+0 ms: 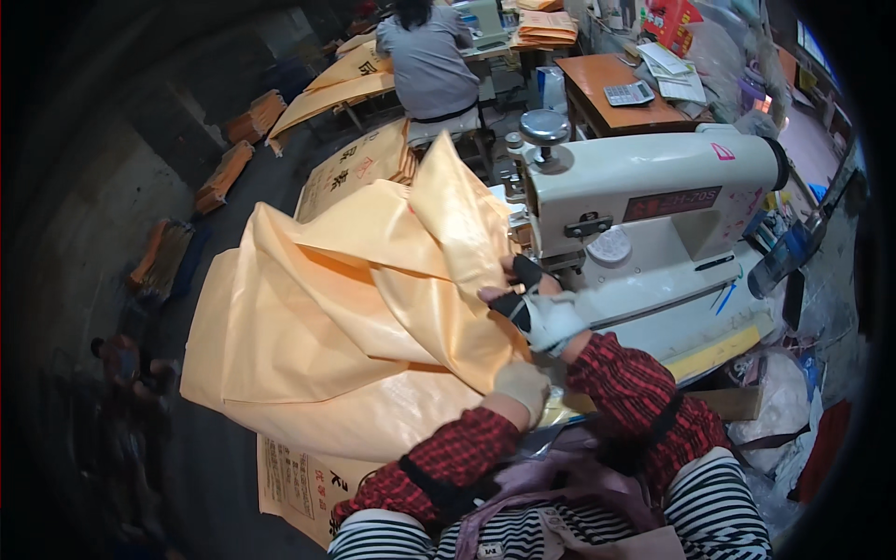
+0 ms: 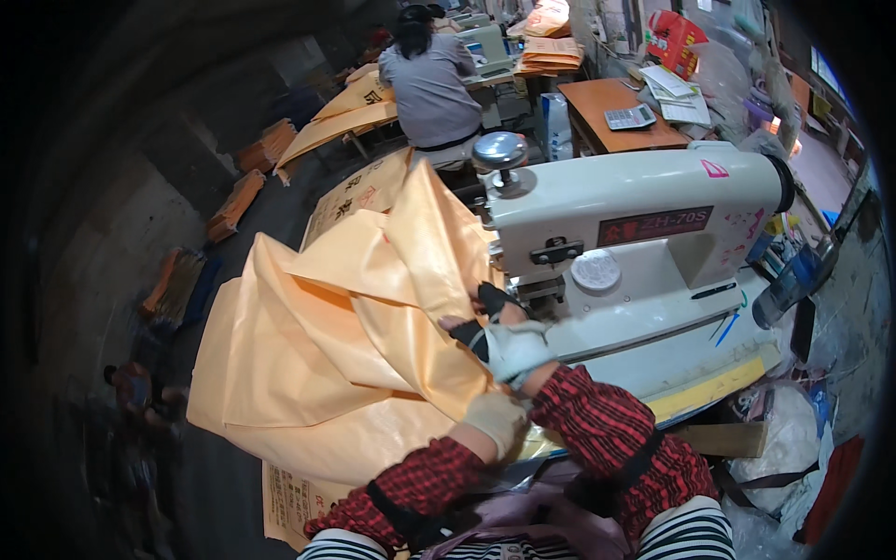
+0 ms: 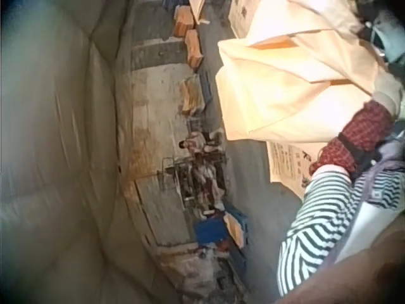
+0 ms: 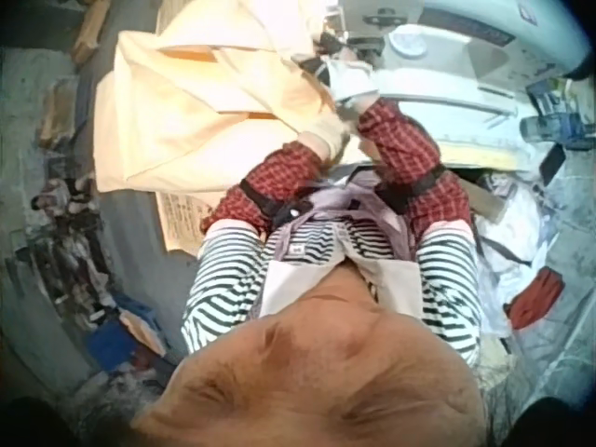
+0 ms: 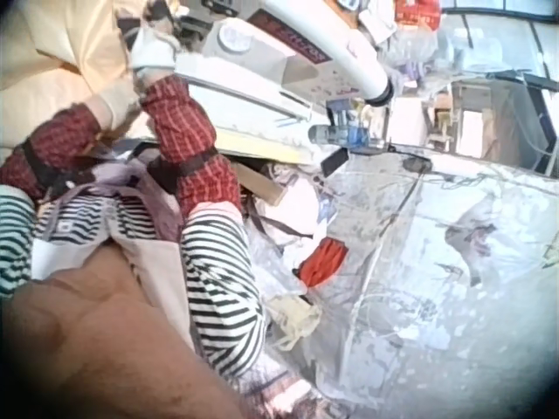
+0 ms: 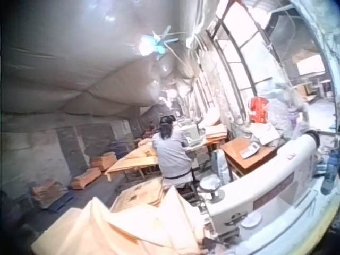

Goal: The worker is feeding large synthetic urea fertilizer bags through an industrial sewing machine to seal or finish them.

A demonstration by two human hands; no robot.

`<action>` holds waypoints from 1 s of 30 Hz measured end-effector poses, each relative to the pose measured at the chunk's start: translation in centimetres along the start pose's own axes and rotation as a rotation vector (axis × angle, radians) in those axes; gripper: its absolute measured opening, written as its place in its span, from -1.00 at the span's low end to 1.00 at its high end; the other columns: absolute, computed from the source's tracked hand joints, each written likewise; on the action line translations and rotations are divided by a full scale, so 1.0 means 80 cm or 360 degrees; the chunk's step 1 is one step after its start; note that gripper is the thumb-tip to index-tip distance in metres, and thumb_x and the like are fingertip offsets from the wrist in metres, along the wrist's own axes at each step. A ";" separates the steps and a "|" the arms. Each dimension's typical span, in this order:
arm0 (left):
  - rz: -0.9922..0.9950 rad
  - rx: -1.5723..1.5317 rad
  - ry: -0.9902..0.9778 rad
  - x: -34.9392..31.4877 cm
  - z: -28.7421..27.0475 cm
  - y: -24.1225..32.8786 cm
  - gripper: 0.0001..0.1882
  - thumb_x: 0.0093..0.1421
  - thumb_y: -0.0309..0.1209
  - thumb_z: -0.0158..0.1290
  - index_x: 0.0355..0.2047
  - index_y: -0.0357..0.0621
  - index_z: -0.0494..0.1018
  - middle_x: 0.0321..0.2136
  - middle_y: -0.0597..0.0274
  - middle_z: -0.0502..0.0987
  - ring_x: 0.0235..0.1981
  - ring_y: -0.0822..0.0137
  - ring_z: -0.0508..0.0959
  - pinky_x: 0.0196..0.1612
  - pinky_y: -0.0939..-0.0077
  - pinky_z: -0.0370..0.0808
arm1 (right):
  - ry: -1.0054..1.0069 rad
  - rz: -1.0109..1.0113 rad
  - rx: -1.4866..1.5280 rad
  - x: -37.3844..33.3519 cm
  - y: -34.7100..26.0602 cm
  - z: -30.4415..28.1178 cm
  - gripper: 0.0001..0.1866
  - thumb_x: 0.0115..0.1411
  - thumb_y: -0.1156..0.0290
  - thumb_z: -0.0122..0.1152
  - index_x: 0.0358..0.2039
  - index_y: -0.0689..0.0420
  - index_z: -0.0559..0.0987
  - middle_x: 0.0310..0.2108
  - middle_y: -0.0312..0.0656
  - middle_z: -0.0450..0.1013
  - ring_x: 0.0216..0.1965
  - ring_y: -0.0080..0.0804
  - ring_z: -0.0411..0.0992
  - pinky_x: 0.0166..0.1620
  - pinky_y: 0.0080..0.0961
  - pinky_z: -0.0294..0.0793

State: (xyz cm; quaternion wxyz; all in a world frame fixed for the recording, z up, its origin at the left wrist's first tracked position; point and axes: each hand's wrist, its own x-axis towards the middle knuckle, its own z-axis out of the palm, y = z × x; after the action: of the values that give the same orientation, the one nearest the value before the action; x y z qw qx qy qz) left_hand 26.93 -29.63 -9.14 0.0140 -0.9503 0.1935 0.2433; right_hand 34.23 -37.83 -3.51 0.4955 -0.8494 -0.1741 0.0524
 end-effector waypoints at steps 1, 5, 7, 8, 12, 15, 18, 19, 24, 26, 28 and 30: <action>0.0067 -0.0037 -0.0041 -0.010 0.005 0.010 -0.79 0.03 -0.35 -0.03 -0.37 -0.07 0.56 -0.33 0.10 0.56 -0.26 0.13 0.55 -0.23 0.34 0.48 | -0.0007 -0.0007 -0.0118 0.008 -0.015 -0.004 -0.58 0.02 0.18 0.26 -0.27 0.28 0.45 -0.50 -0.14 0.46 -0.46 -0.36 0.41 -0.32 -0.46 0.37; 0.0637 -0.0471 0.0808 -0.068 0.021 0.006 -0.80 0.07 -0.42 -0.07 -0.36 -0.29 0.44 -0.40 -0.05 0.44 -0.28 0.13 0.47 -0.21 0.35 0.42 | -0.0065 -0.0237 -0.0194 0.008 -0.008 -0.008 -0.57 0.04 -0.04 0.15 -0.42 0.13 0.55 -0.56 0.05 0.41 -0.46 -0.09 0.41 -0.32 -0.31 0.37; 0.0774 -0.1409 0.0646 -0.125 0.009 -0.030 -0.76 0.13 -0.30 -0.08 -0.42 -0.28 0.39 -0.47 -0.03 0.47 -0.37 0.14 0.51 -0.26 0.37 0.44 | 0.0035 -0.0289 -0.0024 -0.027 -0.037 -0.011 -0.66 0.04 0.09 0.21 -0.36 0.12 0.55 -0.51 -0.02 0.44 -0.42 -0.18 0.42 -0.29 -0.38 0.38; 0.0739 -0.1650 0.0889 -0.131 0.025 -0.063 -0.70 0.18 -0.24 -0.12 -0.46 -0.27 0.37 -0.53 0.00 0.48 -0.44 0.15 0.52 -0.31 0.36 0.46 | 0.0056 -0.0539 -0.0019 -0.046 -0.007 -0.025 -0.68 0.03 0.18 0.24 -0.31 0.15 0.54 -0.45 -0.07 0.47 -0.37 -0.24 0.43 -0.25 -0.42 0.39; -0.0237 -0.3095 0.1772 -0.174 -0.010 -0.195 -0.48 0.29 0.00 -0.32 -0.56 -0.18 0.33 -0.72 0.16 0.40 -0.65 0.24 0.46 -0.49 0.34 0.50 | -0.0454 0.0123 0.0927 -0.122 0.004 -0.047 -0.60 -0.02 0.42 0.28 -0.13 0.25 0.49 -0.24 -0.16 0.50 -0.19 -0.43 0.43 -0.06 -0.51 0.37; -0.0451 -0.3627 0.1575 -0.158 -0.097 -0.256 -0.58 0.22 -0.02 -0.15 -0.35 -0.17 0.39 -0.46 0.16 0.47 -0.44 0.23 0.50 -0.29 0.21 0.53 | -0.0734 0.0364 0.1268 -0.166 0.002 -0.046 -0.55 -0.05 0.46 0.31 -0.10 0.27 0.48 -0.17 -0.17 0.49 -0.13 -0.47 0.41 -0.01 -0.56 0.33; -0.0397 -0.3124 0.1728 -0.126 -0.105 -0.322 -0.54 0.19 -0.06 -0.09 -0.12 -0.22 0.37 -0.17 0.03 0.43 -0.15 0.16 0.47 -0.09 0.33 0.42 | -0.0845 0.0406 0.1201 -0.179 -0.005 -0.028 -0.57 -0.06 0.45 0.32 -0.12 0.26 0.50 -0.18 -0.18 0.50 -0.13 -0.47 0.41 -0.01 -0.58 0.32; -0.0559 -0.2705 0.2056 -0.121 -0.129 -0.319 -0.58 0.15 -0.15 -0.04 -0.14 -0.26 0.36 -0.20 0.04 0.44 -0.20 0.20 0.47 -0.12 0.37 0.41 | -0.0878 0.0450 0.1212 -0.180 -0.008 -0.023 -0.58 -0.05 0.45 0.31 -0.13 0.26 0.51 -0.18 -0.18 0.50 -0.13 -0.47 0.41 -0.01 -0.57 0.33; -0.0220 -0.1673 0.3188 -0.184 -0.262 -0.259 -0.85 0.15 -0.39 0.04 -0.45 -0.23 0.45 -0.52 0.26 0.46 -0.51 0.47 0.42 -0.44 0.59 0.37 | -0.0264 -0.0582 0.0042 -0.165 0.055 -0.037 -0.68 0.01 0.39 0.24 -0.22 0.28 0.52 -0.35 -0.18 0.52 -0.28 -0.46 0.44 -0.20 -0.49 0.42; 0.0156 -0.1416 0.3637 -0.258 -0.279 -0.200 -0.81 0.18 -0.38 0.02 -0.44 -0.28 0.48 -0.53 0.22 0.49 -0.50 0.46 0.44 -0.45 0.59 0.38 | -0.0059 -0.0307 0.0282 -0.144 0.023 -0.044 -0.76 0.06 0.38 0.18 -0.25 0.18 0.53 -0.42 -0.15 0.49 -0.33 -0.36 0.46 -0.25 -0.47 0.42; 0.0352 -0.0588 0.3892 -0.310 -0.244 -0.179 -0.67 0.20 -0.31 -0.01 -0.21 -0.42 0.41 -0.36 0.06 0.50 -0.36 0.34 0.51 -0.26 0.53 0.46 | 0.0037 -0.0133 0.0463 -0.116 0.002 -0.044 -0.77 0.06 0.38 0.17 -0.26 0.17 0.52 -0.41 -0.16 0.49 -0.34 -0.37 0.46 -0.26 -0.51 0.42; -0.0122 -0.0836 0.3922 -0.342 -0.216 -0.151 -0.61 0.24 -0.31 -0.06 -0.09 -0.44 0.32 -0.23 0.00 0.46 -0.26 0.31 0.49 -0.18 0.52 0.47 | 0.0104 -0.0370 0.0099 -0.106 0.021 -0.043 -0.75 0.02 0.38 0.19 -0.29 0.23 0.51 -0.40 -0.22 0.50 -0.35 -0.52 0.44 -0.26 -0.59 0.42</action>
State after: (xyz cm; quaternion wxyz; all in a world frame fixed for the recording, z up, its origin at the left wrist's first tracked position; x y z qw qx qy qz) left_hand 17.31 -10.72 18.10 -0.3574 -0.5251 -0.0036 -0.7724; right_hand 27.59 -44.33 -3.93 0.5298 -0.8089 -0.2534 -0.0279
